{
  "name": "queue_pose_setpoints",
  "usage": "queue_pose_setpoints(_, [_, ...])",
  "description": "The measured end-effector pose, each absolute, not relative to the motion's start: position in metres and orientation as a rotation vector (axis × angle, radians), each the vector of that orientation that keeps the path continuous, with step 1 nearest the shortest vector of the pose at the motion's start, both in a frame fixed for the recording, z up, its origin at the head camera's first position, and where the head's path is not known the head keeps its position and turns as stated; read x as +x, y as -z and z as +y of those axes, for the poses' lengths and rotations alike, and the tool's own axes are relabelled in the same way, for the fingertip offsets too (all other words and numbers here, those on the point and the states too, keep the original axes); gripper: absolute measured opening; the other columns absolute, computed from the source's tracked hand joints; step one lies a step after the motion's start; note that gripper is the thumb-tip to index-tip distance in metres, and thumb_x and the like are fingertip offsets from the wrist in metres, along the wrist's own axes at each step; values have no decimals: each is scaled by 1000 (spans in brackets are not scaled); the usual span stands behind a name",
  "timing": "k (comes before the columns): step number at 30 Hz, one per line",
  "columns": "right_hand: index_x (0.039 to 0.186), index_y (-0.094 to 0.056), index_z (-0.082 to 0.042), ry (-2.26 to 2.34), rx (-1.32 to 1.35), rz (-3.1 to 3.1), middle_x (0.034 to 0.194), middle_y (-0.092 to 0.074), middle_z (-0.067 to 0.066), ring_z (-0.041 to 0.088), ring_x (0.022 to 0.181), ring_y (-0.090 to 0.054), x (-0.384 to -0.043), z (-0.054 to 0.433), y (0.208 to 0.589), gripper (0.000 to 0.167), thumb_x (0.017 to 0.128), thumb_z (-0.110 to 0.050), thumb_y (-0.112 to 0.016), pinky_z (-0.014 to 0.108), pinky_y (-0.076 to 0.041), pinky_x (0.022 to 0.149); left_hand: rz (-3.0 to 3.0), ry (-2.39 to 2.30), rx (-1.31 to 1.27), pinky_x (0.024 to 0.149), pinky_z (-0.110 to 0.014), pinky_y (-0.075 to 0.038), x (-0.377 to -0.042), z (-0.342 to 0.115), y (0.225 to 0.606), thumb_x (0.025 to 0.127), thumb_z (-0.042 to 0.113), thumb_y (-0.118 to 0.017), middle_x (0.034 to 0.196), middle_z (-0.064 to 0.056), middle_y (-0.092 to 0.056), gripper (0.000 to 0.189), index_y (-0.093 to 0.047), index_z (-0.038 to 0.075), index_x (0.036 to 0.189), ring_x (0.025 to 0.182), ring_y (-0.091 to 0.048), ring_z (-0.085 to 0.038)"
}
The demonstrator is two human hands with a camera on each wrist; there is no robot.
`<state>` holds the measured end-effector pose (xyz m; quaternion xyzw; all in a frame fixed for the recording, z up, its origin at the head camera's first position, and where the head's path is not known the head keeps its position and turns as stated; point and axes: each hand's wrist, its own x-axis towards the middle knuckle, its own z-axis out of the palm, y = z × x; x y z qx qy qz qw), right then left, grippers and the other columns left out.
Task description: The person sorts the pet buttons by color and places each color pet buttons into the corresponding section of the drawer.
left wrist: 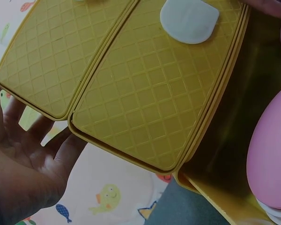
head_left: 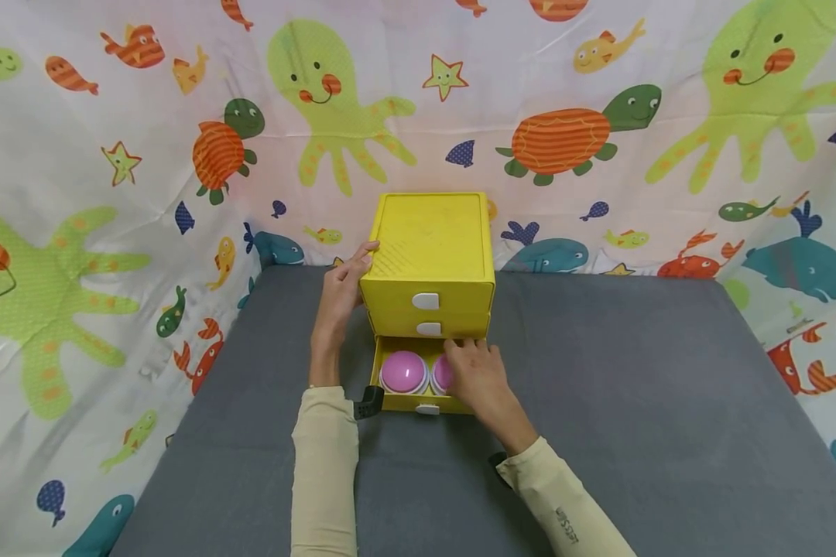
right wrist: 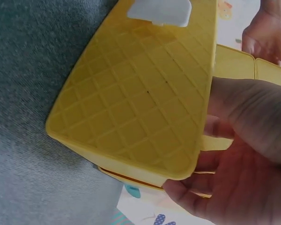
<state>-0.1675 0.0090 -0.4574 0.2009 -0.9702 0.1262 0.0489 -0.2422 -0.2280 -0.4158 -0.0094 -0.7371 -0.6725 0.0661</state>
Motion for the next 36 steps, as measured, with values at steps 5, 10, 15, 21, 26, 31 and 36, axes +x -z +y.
queue_pose_setpoints(5, [96, -71, -3, -424, 595, -2994, 95, -68, 18, 37, 86, -61, -166, 10, 457, 24, 81, -13, -87, 50, -51, 72, -2236, 2032, -17, 115, -58, -49, -241, -227, 417, 106, 46, -54, 157, 13, -55, 45, -66, 24, 144, 149, -48, -16])
queue_pose_setpoints(10, [88, -70, -3, -543, 540, -2737, 89, -63, 17, 36, 80, -60, -150, 4, 461, 19, 82, -10, -86, 51, -54, 65, -2215, 2044, -29, 113, -57, -50, -242, -227, 416, 107, 44, -54, 157, 12, -56, 43, -66, 23, 143, 147, -51, -16])
queue_pose_setpoints(15, [75, -66, -7, -498, 567, -2493, 69, -60, 7, 27, 59, -60, -123, -7, 466, 19, 83, -7, -84, 40, -52, 48, -2220, 2032, -37, 113, -58, -50, -243, -227, 416, 106, 46, -54, 157, 12, -56, 45, -66, 25, 144, 147, -51, -17])
queue_pose_setpoints(21, [66, -58, -9, -304, 651, -2481, 58, -56, 3, 20, 44, -55, -101, -14, 480, 29, 84, -7, -81, 35, -44, 37, -2210, 2036, -54, 114, -58, -49, -243, -227, 417, 107, 46, -54, 157, 13, -55, 45, -65, 24, 145, 147, -51, -16])
queue_pose_setpoints(26, [71, -63, -6, -253, 653, -2522, 65, -60, 6, 22, 46, -60, -90, -18, 483, 24, 86, -7, -82, 37, -49, 39, -2214, 2038, -45, 113, -57, -50, -243, -227, 418, 107, 45, -54, 157, 13, -55, 45, -65, 24, 145, 146, -52, -16])
queue_pose_setpoints(31, [76, -67, -2, -176, 627, -2545, 73, -62, 9, 22, 52, -62, -86, -24, 491, 14, 82, 4, -79, 37, -54, 44, -2217, 2040, -46, 115, -58, -48, -242, -228, 417, 106, 46, -54, 158, 13, -54, 45, -64, 25, 145, 148, -50, -16])
queue_pose_setpoints(36, [74, -69, -3, -142, 645, -2576, 70, -61, 9, 21, 53, -62, -96, -27, 497, 14, 82, 4, -79, 36, -53, 45, -2220, 2039, -48, 116, -59, -47, -243, -229, 417, 106, 47, -55, 158, 12, -55, 46, -65, 25, 145, 149, -49, -15])
